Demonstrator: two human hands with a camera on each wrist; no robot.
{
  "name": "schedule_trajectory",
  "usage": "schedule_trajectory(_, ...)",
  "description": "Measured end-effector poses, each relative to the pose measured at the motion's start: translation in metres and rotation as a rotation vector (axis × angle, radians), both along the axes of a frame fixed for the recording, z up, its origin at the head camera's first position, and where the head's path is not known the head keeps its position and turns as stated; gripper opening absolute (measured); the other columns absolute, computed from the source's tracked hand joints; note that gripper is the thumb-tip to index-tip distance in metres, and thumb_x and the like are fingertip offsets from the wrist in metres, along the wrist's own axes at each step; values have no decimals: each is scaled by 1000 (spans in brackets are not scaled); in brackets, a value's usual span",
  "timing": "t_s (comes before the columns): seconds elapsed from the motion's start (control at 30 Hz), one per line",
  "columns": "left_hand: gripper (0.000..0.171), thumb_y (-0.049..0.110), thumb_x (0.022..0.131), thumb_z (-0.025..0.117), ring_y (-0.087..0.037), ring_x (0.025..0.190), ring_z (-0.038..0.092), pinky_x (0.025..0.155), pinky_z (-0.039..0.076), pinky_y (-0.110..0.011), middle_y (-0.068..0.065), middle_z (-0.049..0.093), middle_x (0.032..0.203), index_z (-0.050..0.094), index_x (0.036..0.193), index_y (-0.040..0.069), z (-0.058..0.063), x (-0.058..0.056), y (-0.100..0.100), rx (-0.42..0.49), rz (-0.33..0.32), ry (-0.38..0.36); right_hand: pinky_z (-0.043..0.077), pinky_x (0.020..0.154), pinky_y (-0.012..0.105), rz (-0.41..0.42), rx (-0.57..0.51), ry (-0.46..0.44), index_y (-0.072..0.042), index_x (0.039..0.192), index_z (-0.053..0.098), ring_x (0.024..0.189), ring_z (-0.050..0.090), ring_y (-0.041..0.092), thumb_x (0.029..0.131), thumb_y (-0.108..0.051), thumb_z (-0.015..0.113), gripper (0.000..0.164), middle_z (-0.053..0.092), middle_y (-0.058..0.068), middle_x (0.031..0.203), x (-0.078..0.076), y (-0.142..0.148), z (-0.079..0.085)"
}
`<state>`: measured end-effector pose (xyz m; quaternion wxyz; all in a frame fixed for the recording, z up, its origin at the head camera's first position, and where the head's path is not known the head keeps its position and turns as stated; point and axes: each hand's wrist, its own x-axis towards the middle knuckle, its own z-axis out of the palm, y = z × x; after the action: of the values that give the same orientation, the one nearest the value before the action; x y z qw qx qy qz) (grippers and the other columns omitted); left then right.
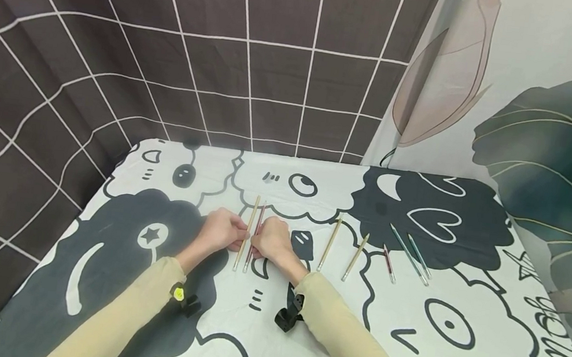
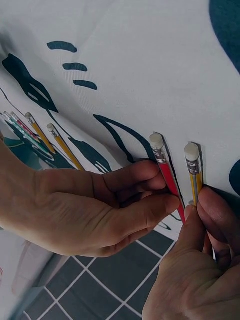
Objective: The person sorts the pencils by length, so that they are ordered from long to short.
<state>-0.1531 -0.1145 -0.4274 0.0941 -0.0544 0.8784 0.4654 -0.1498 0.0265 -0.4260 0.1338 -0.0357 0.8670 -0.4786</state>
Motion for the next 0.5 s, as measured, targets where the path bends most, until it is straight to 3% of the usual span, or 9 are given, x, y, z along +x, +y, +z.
schedule_trajectory(0.5, 5, -1, 82, 79, -16, 51, 68, 48, 54, -26, -9, 69, 68, 76, 85, -2, -1, 1, -1, 5, -2, 13, 54, 47, 27, -10, -36, -28, 5, 81, 59, 48, 65, 18, 85, 9, 66, 9, 64, 11, 59, 0, 1, 0)
